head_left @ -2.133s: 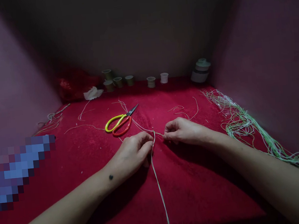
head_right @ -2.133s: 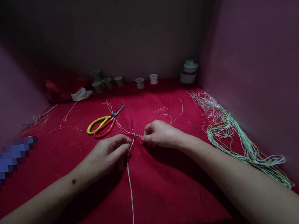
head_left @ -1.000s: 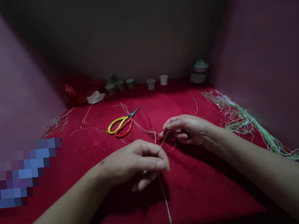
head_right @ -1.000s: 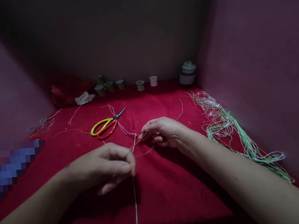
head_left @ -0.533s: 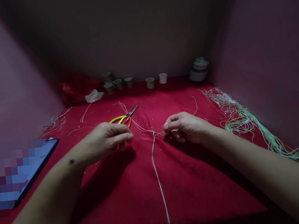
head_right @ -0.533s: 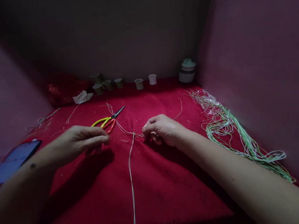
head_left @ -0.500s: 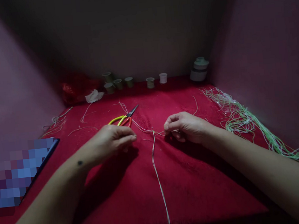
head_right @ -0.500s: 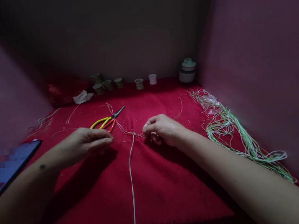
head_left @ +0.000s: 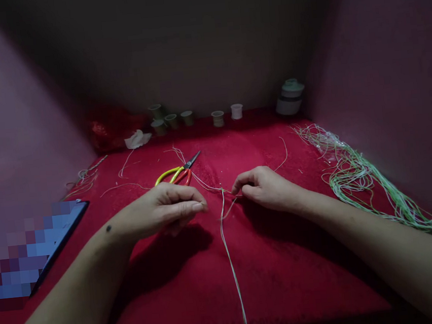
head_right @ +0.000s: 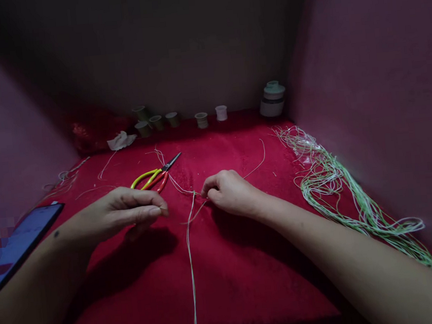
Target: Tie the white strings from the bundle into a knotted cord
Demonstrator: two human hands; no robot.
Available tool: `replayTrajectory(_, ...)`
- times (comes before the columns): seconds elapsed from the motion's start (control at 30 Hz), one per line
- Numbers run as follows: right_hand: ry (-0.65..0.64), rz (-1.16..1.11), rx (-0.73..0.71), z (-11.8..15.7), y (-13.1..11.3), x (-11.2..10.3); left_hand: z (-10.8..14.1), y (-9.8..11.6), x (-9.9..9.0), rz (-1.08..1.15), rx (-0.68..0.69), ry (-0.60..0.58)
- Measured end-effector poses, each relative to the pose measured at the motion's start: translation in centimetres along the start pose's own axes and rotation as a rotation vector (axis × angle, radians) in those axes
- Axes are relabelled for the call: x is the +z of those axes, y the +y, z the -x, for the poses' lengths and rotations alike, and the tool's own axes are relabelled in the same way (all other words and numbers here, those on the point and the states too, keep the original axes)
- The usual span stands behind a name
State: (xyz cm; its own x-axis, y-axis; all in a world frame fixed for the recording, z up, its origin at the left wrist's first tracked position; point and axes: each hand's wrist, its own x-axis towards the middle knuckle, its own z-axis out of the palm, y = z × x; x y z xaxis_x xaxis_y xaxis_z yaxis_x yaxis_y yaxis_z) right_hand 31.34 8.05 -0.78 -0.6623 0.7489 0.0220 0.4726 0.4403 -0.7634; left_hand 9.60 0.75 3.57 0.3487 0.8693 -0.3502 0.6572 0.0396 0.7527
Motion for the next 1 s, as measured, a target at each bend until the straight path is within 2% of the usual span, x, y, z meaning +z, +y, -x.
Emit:
replayTrajectory(0.07, 0.001, 0.141, -0.012, 0.1, -0.1, 0.2, -0.4, -0.5, 0.1, -0.184, 0.03, 0.044)
replayTrajectory(0.17, 0.043, 0.282, -0.018, 0.3, -0.3, 0.5, -1.5, -1.9, 0.8, -0.519, 0.081, 0.196)
replayTrajectory(0.23, 0.079, 0.33, -0.03, 0.3, -0.3, 0.7, -2.1, -2.6, 1.2, -0.619, 0.085, 0.276)
replayTrajectory(0.37, 0.097, 0.392, -0.051, 0.3, -0.1, 1.2, -2.5, -2.8, 1.8, -0.583, 0.116, 0.398)
replayTrajectory(0.67, 0.092, 0.347, -0.041, 0.2, -0.3, 2.6, -3.8, -2.8, 4.3, -0.708, 0.122, 0.452)
replayTrajectory(0.87, 0.083, 0.291, 0.019, 0.0, -0.2, 2.6, -4.3, -2.3, 5.3, -0.648, 0.275, 0.546)
replayTrajectory(1.0, 0.09, 0.268, 0.039, -0.1, -0.2, 2.6, -4.7, -2.2, 5.5, -0.584, 0.299, 0.579)
